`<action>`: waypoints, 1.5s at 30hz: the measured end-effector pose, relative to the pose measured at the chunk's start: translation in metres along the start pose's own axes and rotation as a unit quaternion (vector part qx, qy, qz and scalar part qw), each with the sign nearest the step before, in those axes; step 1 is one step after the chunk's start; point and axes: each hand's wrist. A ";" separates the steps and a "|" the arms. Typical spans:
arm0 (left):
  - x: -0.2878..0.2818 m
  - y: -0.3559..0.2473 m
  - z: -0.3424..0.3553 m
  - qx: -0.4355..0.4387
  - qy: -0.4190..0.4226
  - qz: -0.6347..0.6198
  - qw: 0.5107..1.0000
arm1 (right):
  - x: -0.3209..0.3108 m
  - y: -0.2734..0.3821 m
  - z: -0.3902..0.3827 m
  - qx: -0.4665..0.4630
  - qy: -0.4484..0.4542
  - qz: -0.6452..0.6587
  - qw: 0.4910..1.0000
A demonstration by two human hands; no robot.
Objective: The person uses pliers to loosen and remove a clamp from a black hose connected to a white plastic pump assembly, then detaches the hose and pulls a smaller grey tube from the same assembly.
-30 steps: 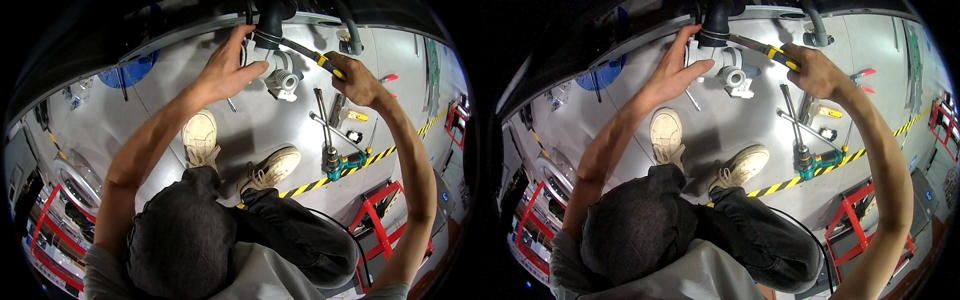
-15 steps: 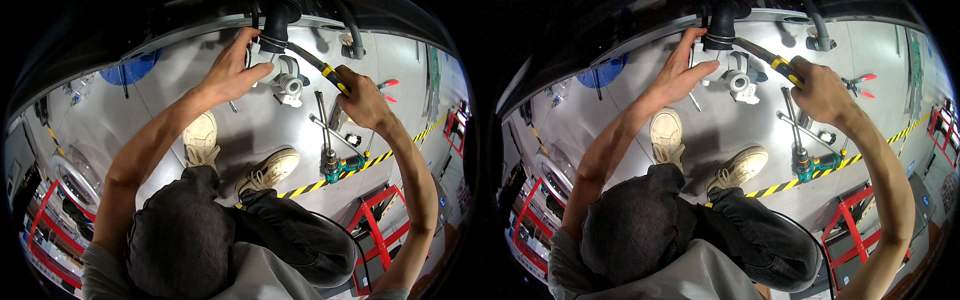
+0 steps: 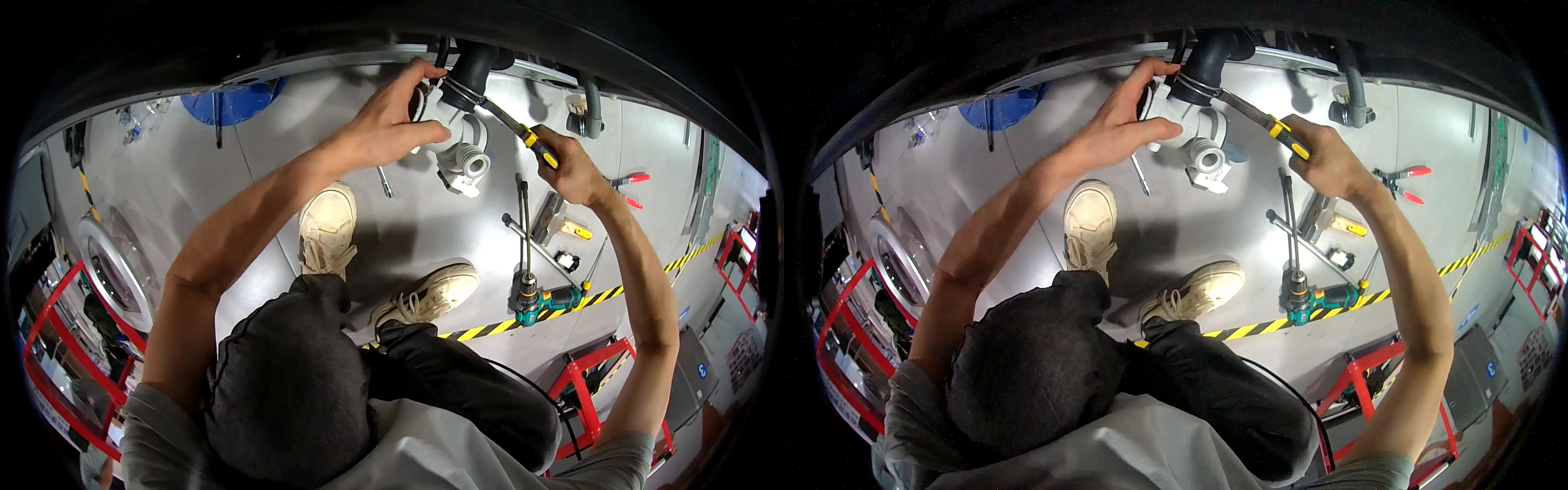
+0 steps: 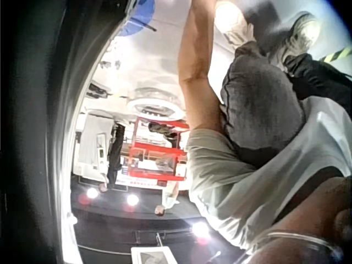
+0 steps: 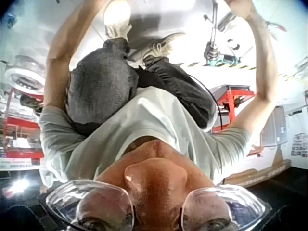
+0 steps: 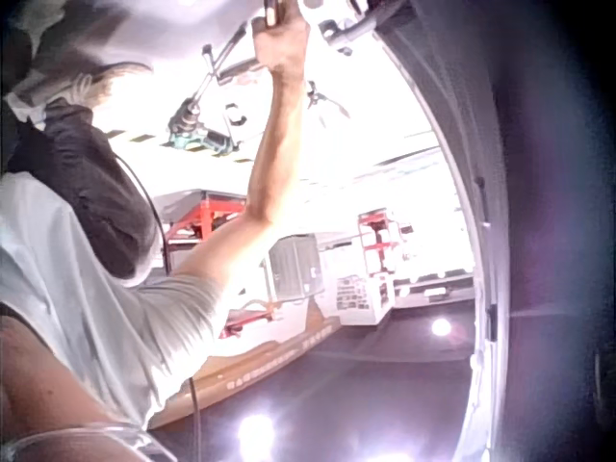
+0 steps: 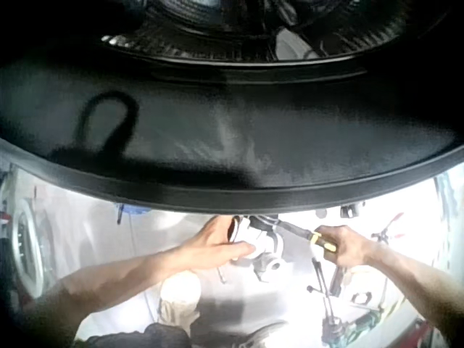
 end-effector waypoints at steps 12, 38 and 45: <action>0.008 -0.008 -0.003 0.008 -0.041 0.075 0.996 | -0.015 0.040 -0.020 0.085 0.020 -0.102 0.991; 0.004 0.000 -0.001 0.048 -0.033 0.046 0.997 | -0.017 0.037 -0.006 0.101 0.104 -0.045 0.988; 0.000 -0.002 -0.002 0.014 -0.003 0.026 1.000 | -0.004 -0.001 0.000 -0.024 0.037 -0.019 0.999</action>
Point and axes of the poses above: each hand's wrist, its own z-axis towards the middle knuckle, its own x-axis out of the palm, y = z × x, and after that the axes turned 11 degrees about -x, right-handed
